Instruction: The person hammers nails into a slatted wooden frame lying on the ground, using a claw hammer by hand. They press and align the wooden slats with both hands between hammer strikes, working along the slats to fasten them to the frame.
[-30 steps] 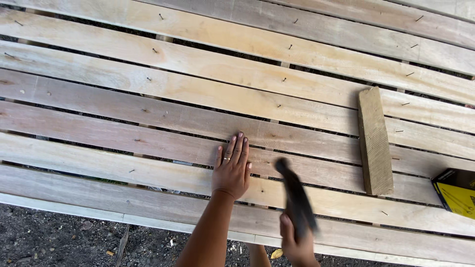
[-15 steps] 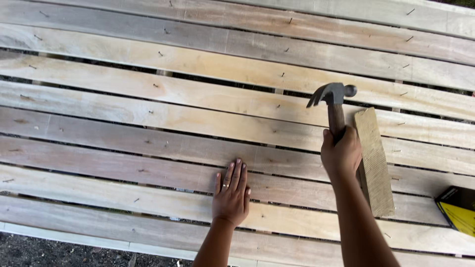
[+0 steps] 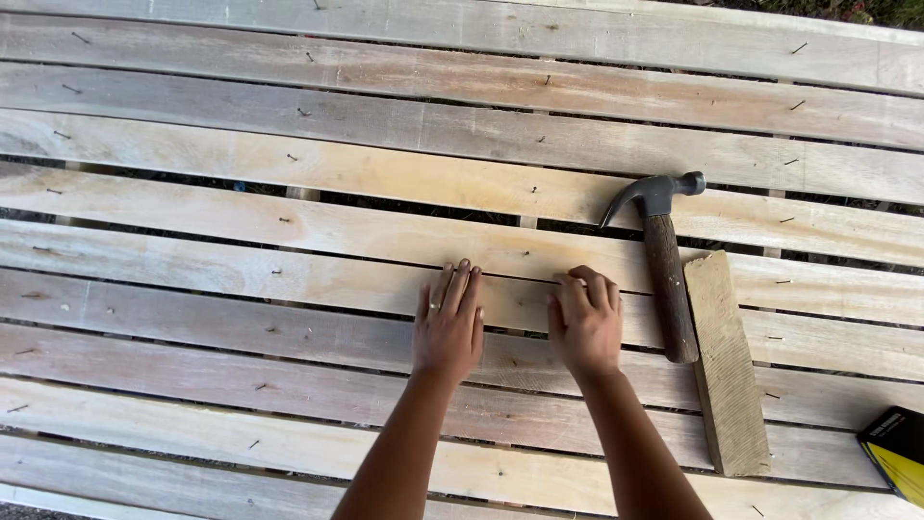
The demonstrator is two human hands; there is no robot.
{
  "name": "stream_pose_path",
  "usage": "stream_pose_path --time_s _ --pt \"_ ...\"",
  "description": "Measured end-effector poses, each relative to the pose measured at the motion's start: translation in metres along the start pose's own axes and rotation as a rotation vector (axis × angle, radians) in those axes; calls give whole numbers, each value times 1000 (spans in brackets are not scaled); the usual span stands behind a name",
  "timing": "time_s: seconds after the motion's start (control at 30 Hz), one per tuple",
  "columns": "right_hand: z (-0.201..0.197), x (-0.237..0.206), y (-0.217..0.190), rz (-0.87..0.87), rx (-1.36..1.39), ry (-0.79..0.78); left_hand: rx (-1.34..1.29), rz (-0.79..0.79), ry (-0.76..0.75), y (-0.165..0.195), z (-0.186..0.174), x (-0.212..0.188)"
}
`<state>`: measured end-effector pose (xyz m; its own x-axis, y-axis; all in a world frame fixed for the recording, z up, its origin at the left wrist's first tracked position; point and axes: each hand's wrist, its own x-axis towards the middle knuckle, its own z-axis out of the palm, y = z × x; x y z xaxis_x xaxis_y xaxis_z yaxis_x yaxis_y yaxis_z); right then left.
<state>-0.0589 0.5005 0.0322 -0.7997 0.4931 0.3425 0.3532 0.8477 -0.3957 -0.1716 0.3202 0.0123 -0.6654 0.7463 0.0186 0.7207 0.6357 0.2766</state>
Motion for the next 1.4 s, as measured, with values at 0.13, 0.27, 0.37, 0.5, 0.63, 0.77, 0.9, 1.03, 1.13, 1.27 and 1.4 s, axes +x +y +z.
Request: stream_pose_path --time_s 0.13,0.27,0.37,0.5,0.63,0.77,0.9,1.03,1.13,1.27,1.4 --pt "9 3 -15 -45 255 -145 -115 -26 -63 0 -1 34" --pt "14 -6 -23 -64 267 -24 -97 105 182 1 2 21" --pt "20 -16 -24 -23 261 19 -116 126 229 3 7 10" --pt "25 -23 -20 -62 300 52 -122 89 204 5 12 6" --pt "23 -24 -19 -80 331 88 -117 80 168 6 14 11" --pt "21 -22 -22 -88 324 77 -88 82 167 8 15 16" --pt "20 -23 -21 -89 325 78 -67 79 146 8 15 17" --pt "23 -25 -19 -95 313 87 -30 67 98 9 16 17" --pt "26 -26 -18 -99 304 66 -20 65 64 9 15 18" --pt "21 -27 -13 -15 379 49 -40 62 44 10 14 19" --pt "2 -33 -2 122 291 106 -43 72 67 10 12 19"
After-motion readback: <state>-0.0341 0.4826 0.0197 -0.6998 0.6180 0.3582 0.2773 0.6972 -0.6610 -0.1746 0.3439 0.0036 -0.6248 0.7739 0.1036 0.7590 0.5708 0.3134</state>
